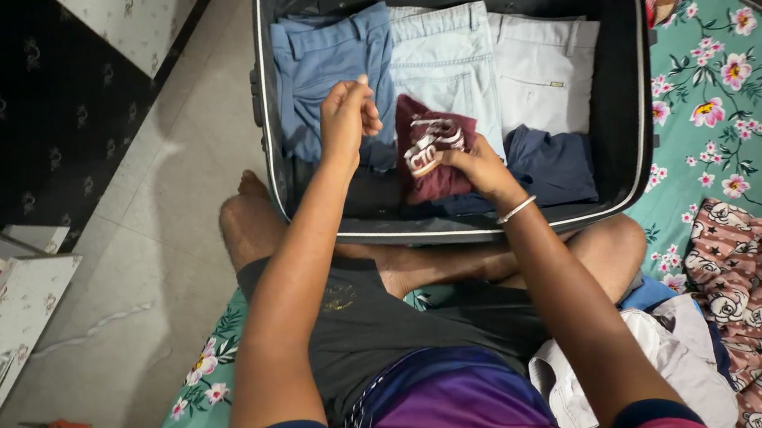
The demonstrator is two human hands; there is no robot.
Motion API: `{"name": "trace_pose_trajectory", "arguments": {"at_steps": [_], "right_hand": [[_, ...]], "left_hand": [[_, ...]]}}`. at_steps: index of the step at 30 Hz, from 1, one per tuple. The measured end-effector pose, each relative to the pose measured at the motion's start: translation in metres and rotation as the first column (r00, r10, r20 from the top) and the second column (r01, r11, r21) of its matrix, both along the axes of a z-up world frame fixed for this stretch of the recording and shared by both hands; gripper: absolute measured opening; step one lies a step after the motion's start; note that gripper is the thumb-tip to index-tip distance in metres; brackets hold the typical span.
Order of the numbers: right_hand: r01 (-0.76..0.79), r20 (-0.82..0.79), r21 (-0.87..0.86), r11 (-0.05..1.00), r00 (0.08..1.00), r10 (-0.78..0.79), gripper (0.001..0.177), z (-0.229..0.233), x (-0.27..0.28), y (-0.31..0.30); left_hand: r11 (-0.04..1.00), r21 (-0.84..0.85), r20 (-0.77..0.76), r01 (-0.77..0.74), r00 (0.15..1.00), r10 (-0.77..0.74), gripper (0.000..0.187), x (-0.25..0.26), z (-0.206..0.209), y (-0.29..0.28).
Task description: The person folds various clothing items, including pants, shorts, and shirts, and places them neatly into an open suitcase. They handle each item individually, folding it before arranging it inside the luggage.
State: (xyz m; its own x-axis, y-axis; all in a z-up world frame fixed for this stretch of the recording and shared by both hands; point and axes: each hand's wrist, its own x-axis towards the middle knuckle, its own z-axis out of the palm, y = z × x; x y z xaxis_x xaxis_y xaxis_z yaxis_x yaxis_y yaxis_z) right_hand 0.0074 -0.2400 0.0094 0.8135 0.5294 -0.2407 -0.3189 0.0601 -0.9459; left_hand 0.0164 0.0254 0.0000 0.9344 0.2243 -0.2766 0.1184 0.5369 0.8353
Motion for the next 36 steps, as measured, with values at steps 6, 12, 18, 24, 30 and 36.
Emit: {"name": "trace_pose_trajectory", "arguments": {"at_steps": [6,12,18,24,30,36], "right_hand": [[-0.359,0.245,-0.616,0.701,0.758,0.604,0.037,0.023,-0.014,0.041],[-0.582,0.016,-0.576,0.574,0.694,0.720,0.051,0.032,-0.004,0.074],[-0.380,0.222,-0.780,0.497,0.574,0.788,0.051,-0.024,0.010,0.104],[-0.089,0.172,-0.961,0.261,0.547,0.819,0.050,0.015,-0.011,0.106],[0.075,0.289,-0.950,0.305,0.589,0.755,0.041,0.036,-0.016,0.105],[-0.027,0.384,-0.887,0.462,0.515,0.767,0.036,0.023,-0.014,0.102]], "left_hand": [[0.982,0.187,0.000,-0.021,1.000,0.022,0.029,0.003,-0.002,-0.011],[0.974,0.225,-0.002,-0.026,1.000,0.027,0.031,0.001,0.008,-0.011],[0.970,0.237,-0.021,-0.050,0.998,0.056,0.031,-0.001,0.014,-0.010],[0.976,0.216,-0.029,-0.040,0.998,0.047,0.033,0.002,0.009,-0.013],[0.965,0.253,0.019,-0.062,0.998,0.059,0.032,0.003,0.006,-0.015],[0.943,0.329,0.018,-0.050,0.999,0.047,0.033,0.003,0.005,-0.015]]}}
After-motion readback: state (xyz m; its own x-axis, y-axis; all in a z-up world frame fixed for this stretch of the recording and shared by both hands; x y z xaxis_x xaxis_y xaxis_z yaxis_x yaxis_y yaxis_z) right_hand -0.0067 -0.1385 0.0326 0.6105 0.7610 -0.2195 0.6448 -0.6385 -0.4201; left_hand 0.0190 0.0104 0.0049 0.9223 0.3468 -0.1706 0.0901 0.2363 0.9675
